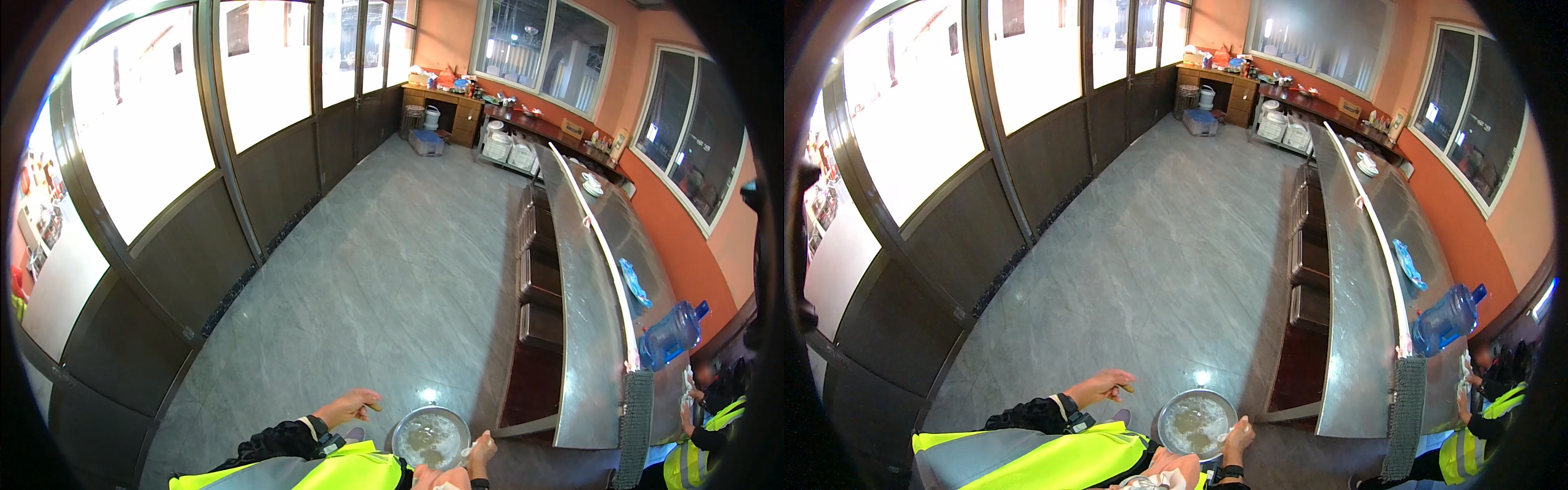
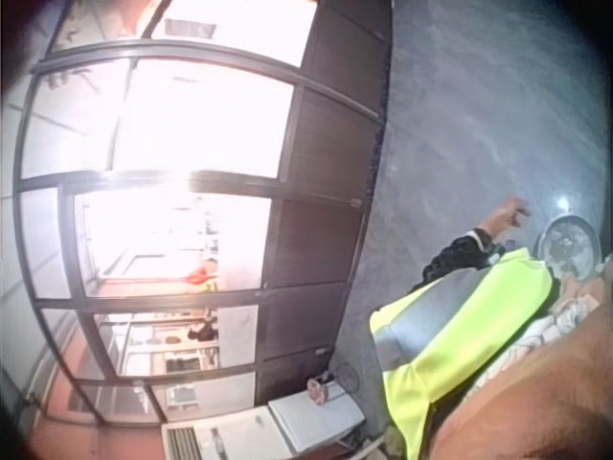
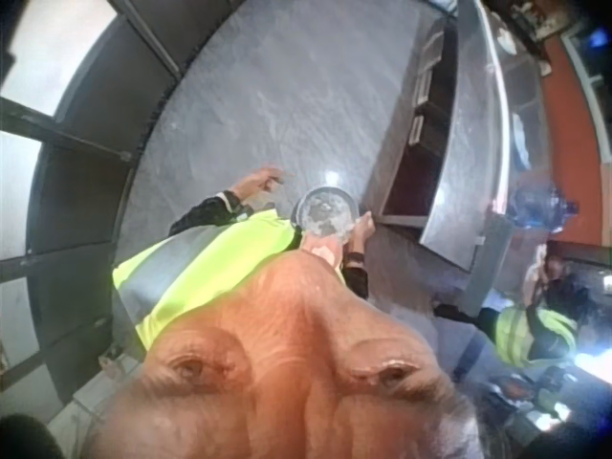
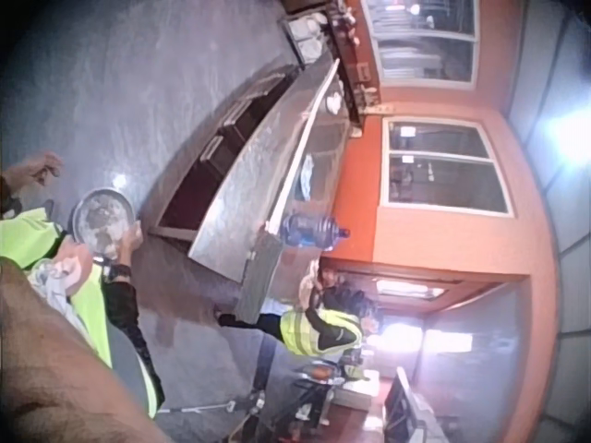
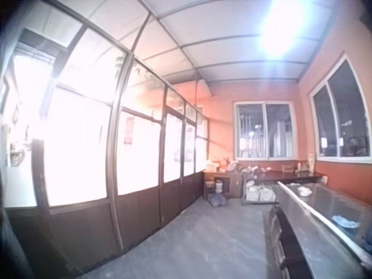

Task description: The person wipes a red countertop, then a glass door, and finally a stainless steel counter using a cloth. They dip the cloth into a metal basin of soapy water to re-wet it before continuing to wipe the counter.

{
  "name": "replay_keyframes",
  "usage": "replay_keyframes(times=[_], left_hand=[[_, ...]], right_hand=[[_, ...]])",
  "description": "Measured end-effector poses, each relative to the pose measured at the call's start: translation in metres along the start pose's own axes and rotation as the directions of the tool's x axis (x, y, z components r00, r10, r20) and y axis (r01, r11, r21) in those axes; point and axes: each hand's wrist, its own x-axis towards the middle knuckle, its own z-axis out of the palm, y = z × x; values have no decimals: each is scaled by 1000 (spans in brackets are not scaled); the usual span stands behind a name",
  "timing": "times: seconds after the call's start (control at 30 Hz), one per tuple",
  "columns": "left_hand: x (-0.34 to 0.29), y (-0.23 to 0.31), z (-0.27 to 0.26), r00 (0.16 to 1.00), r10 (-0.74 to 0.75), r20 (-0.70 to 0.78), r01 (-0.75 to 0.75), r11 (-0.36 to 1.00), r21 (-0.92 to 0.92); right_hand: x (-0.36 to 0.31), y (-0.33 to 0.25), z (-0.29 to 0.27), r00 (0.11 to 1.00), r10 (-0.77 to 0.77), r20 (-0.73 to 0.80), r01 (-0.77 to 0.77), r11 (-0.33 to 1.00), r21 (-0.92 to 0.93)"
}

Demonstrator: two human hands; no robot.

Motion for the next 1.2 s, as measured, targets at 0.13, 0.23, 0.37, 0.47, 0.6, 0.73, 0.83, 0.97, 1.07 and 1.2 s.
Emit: replay_keyframes(times=[0.13,0.23,0.37,0.47,0.6,0.73,0.83,0.97,1.07,1.2], left_hand=[[-2,10,-62,991,-15,-131,8,999,-53],[-10,16,-99,972,-10,-233,-17,993,-114],[-19,23,-129,956,-24,-292,-20,989,-145],[-20,29,-146,957,-35,-288,-10,989,-151],[-10,26,-154,943,-84,-323,31,986,-165],[11,30,-158,944,-80,-320,14,979,-202],[36,45,-156,945,-106,-310,48,981,-188],[78,80,-152,951,-88,-297,46,988,-146],[115,114,-146,945,-74,-319,36,992,-124],[172,172,-124,947,-63,-314,47,997,-59]], right_hand=[[3,-1,9,997,-5,-71,-11,976,-217],[-7,-12,12,997,14,-77,-40,938,-345],[-17,-21,20,999,-27,-28,17,954,-300],[-18,-12,28,999,-26,-39,9,919,-395],[-13,-1,32,965,187,185,-133,954,-269],[3,-22,34,880,278,385,-327,943,67],[24,-43,43,886,203,418,-330,908,259],[75,-63,69,938,188,290,-262,935,240],[125,-93,86,956,124,265,-153,984,92],[185,-151,88,947,82,311,-164,955,246]])
